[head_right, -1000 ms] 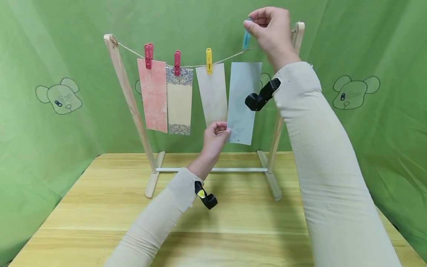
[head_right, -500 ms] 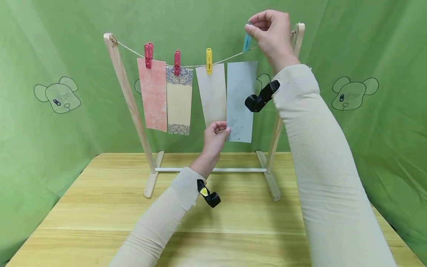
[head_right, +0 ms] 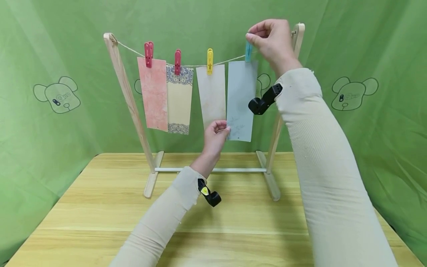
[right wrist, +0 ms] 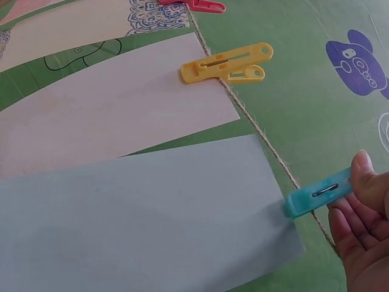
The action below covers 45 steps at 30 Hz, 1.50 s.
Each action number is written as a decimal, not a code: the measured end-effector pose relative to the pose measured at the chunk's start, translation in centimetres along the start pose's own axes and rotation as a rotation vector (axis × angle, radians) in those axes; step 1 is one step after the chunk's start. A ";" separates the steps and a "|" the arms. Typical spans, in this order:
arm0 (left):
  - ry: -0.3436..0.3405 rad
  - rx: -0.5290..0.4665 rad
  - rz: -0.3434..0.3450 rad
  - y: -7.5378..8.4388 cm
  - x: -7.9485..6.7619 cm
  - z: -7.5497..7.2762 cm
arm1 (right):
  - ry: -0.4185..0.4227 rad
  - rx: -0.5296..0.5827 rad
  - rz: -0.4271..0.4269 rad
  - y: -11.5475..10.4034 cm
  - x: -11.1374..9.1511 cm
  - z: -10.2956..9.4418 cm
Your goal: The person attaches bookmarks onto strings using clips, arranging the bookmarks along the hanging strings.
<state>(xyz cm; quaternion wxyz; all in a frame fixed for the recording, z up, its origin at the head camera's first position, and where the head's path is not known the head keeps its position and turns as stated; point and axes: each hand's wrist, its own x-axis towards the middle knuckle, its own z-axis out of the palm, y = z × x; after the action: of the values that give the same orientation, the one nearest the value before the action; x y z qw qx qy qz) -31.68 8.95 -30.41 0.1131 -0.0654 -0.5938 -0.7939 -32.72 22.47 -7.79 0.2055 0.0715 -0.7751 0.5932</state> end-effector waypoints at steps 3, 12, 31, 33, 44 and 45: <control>-0.003 0.002 0.009 0.1 0.0 0.1 | -0.009 -0.024 0.017 0.1 0.0 -0.1; -0.002 0.004 0.013 0.2 0.0 0.5 | -0.031 -0.051 0.066 0.3 0.3 -0.4; -0.019 -0.027 -0.004 0.7 -0.2 0.9 | -0.085 -0.053 0.082 0.3 0.3 -0.7; -0.023 -0.026 0.000 0.6 -0.1 0.8 | -0.090 -0.025 0.085 0.4 0.3 -0.7; -0.062 -0.017 -0.036 -0.3 0.3 0.0 | -0.090 -0.016 0.117 0.3 0.1 -0.5; -0.067 -0.016 -0.040 -0.5 0.3 -0.1 | -0.088 -0.018 0.121 0.3 0.0 -0.6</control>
<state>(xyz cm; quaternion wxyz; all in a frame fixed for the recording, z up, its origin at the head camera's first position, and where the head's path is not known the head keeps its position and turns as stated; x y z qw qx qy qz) -32.08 8.98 -30.79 0.0768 -0.0808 -0.5922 -0.7980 -32.71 23.08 -7.90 0.1356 0.0486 -0.7916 0.5938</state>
